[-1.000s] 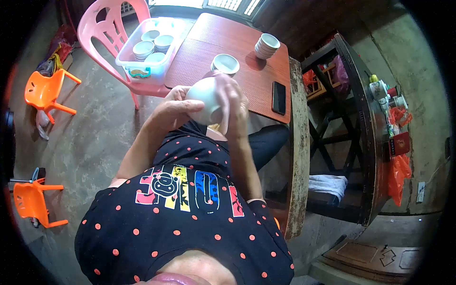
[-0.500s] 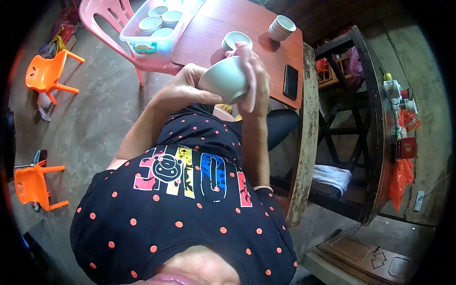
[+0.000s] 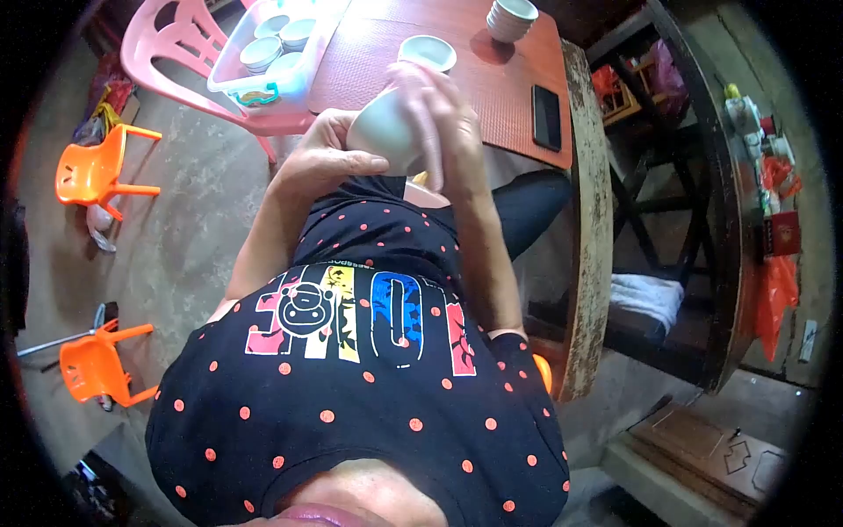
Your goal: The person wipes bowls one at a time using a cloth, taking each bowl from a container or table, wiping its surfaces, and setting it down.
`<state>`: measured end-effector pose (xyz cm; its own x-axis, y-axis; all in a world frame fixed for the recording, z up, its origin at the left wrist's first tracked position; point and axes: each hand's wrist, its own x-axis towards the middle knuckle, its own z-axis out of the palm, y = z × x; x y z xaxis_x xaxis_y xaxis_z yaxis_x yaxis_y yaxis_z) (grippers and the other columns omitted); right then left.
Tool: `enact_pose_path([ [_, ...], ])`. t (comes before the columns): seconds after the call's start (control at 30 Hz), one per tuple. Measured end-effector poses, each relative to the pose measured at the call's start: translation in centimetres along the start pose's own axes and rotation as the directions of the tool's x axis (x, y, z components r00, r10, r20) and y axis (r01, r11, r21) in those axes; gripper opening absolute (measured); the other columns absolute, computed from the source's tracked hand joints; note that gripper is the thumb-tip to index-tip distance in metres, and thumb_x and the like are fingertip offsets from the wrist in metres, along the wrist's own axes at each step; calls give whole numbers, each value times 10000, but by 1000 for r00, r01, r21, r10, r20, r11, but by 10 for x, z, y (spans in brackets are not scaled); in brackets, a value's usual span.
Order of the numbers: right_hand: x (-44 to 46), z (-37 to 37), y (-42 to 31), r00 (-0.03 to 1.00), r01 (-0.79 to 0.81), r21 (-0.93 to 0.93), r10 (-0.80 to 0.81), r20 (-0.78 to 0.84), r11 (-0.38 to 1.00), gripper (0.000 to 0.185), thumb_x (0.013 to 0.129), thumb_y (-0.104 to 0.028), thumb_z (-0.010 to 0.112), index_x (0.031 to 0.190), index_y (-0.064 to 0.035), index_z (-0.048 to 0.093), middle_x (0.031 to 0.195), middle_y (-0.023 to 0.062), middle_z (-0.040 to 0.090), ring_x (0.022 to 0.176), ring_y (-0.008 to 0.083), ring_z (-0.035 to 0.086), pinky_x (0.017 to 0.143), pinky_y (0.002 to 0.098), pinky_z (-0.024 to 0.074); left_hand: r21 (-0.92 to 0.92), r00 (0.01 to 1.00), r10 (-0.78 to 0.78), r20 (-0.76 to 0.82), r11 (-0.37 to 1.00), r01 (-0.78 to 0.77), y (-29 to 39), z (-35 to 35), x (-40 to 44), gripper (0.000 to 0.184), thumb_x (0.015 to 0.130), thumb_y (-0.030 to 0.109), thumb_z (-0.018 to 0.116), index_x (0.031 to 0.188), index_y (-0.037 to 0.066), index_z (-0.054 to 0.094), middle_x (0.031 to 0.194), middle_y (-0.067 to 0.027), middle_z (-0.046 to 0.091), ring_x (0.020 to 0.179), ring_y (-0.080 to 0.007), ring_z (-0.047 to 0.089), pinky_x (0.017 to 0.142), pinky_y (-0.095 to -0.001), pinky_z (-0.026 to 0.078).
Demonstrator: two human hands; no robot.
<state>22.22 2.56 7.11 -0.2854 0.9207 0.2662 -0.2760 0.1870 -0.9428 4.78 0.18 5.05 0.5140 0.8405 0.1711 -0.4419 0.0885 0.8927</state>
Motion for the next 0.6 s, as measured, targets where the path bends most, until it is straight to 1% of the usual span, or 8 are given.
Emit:
enact_pose_path([
  [0.03, 6, -4, -5, 984, 165, -407, -119, 135, 899, 455, 845, -290, 561, 1256, -98, 523, 1124, 158, 601, 1042, 293, 590, 869, 387, 484, 54, 999, 40, -28, 998, -38, -2, 2, 2, 314, 730, 56, 732, 1022, 1, 633, 925, -46, 650, 841, -95, 604, 775, -232, 485],
  [0.1, 7, 5, -22, 894, 448, -753, -222, 390, 481, 448, 817, -306, 584, 1234, -146, 542, 1077, 154, 612, 968, 324, 609, 843, 412, 485, 163, 990, 119, -72, 981, -106, -11, 3, 6, 344, 732, 62, 727, 1050, 6, 609, 965, -46, 634, 882, -106, 604, 781, -245, 492],
  [0.13, 11, 6, -16, 872, 489, -754, -243, 424, 439, 464, 795, -320, 603, 1218, -140, 542, 1040, 160, 614, 934, 334, 608, 830, 421, 482, 247, 992, 122, -19, 962, -113, -18, -6, 7, 373, 726, 56, 707, 1074, 12, 582, 1004, -33, 606, 928, -114, 593, 792, -259, 495],
  [0.23, 27, -10, 19, 920, 391, -656, -291, 262, 646, 405, 779, -315, 626, 1103, -88, 541, 1038, 152, 615, 940, 329, 608, 839, 412, 477, 164, 970, 25, -243, 986, 16, -26, -6, 12, 368, 710, 45, 686, 1061, -14, 593, 979, -42, 624, 906, -115, 598, 791, -260, 491],
  [0.3, 35, -17, 46, 965, 262, -389, -250, 82, 883, 324, 825, -248, 604, 1048, -22, 542, 1076, 174, 573, 960, 300, 598, 837, 365, 475, 109, 993, -49, -103, 992, 60, -32, -28, 16, 253, 727, 26, 683, 965, -51, 641, 899, -48, 659, 843, -112, 614, 780, -256, 486],
  [0.37, 35, -24, 74, 969, 222, -269, -242, -44, 937, 300, 852, -231, 583, 1023, 13, 548, 1045, 180, 551, 939, 288, 587, 828, 348, 469, 150, 975, -144, -170, 974, 170, -26, -29, 16, 213, 739, 28, 688, 937, -42, 651, 863, -36, 655, 813, -94, 603, 764, -252, 485],
  [0.47, 21, -11, 54, 865, 431, -675, -486, 121, 599, 262, 835, -229, 589, 998, -24, 578, 1039, 181, 500, 1002, 354, 495, 887, 437, 416, 170, 973, -170, -157, 966, 196, -30, -41, 18, 209, 706, 25, 690, 902, -30, 645, 837, -46, 655, 762, -116, 614, 710, -261, 494],
  [0.6, 14, -3, 37, 880, 409, -766, -435, 189, 496, 246, 805, -246, 629, 954, -54, 596, 1028, 136, 511, 983, 315, 503, 855, 438, 424, 119, 991, -131, -26, 984, 133, -16, -39, 36, 261, 669, 20, 681, 922, -16, 630, 842, -35, 643, 788, -140, 619, 718, -264, 500],
])
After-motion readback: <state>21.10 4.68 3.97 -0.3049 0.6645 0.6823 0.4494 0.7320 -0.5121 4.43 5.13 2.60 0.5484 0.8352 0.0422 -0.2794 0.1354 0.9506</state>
